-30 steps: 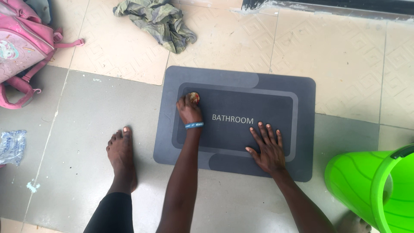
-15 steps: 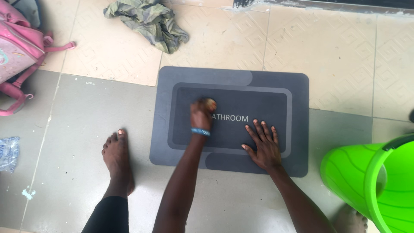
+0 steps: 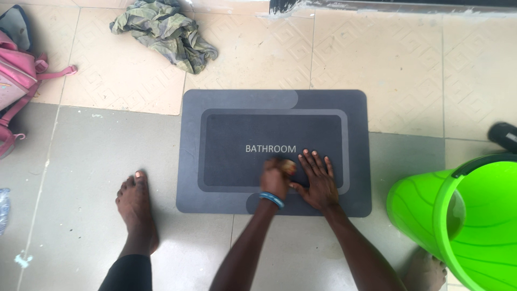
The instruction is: The person scrubs a gray bathroom mat on a tiled floor using a small cloth. They wipe the entire surface, flip the mat over to clean the underside, and then flip it back to continue scrubbing the top side.
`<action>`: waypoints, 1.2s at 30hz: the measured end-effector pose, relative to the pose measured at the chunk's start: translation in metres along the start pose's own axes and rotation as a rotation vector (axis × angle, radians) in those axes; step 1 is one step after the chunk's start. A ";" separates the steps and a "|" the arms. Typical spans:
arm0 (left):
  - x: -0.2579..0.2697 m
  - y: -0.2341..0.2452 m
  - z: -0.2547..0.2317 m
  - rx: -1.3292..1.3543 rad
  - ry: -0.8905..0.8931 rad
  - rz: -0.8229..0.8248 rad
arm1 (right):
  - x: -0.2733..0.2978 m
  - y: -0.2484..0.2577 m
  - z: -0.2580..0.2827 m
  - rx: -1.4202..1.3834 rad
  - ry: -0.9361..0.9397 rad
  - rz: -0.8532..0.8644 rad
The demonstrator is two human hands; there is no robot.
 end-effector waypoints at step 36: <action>0.111 -0.062 -0.047 0.054 -0.329 0.229 | -0.011 -0.001 -0.033 0.039 -0.161 0.016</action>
Point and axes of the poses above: each hand's wrist, its own x-axis away from the middle knuckle, its own y-axis out of the back of the hand, z = x × y, the point moved 10 cm from there along -x, towards the middle knuckle, and after that the axes turned 9 degrees about z, right-handed, at the moved point
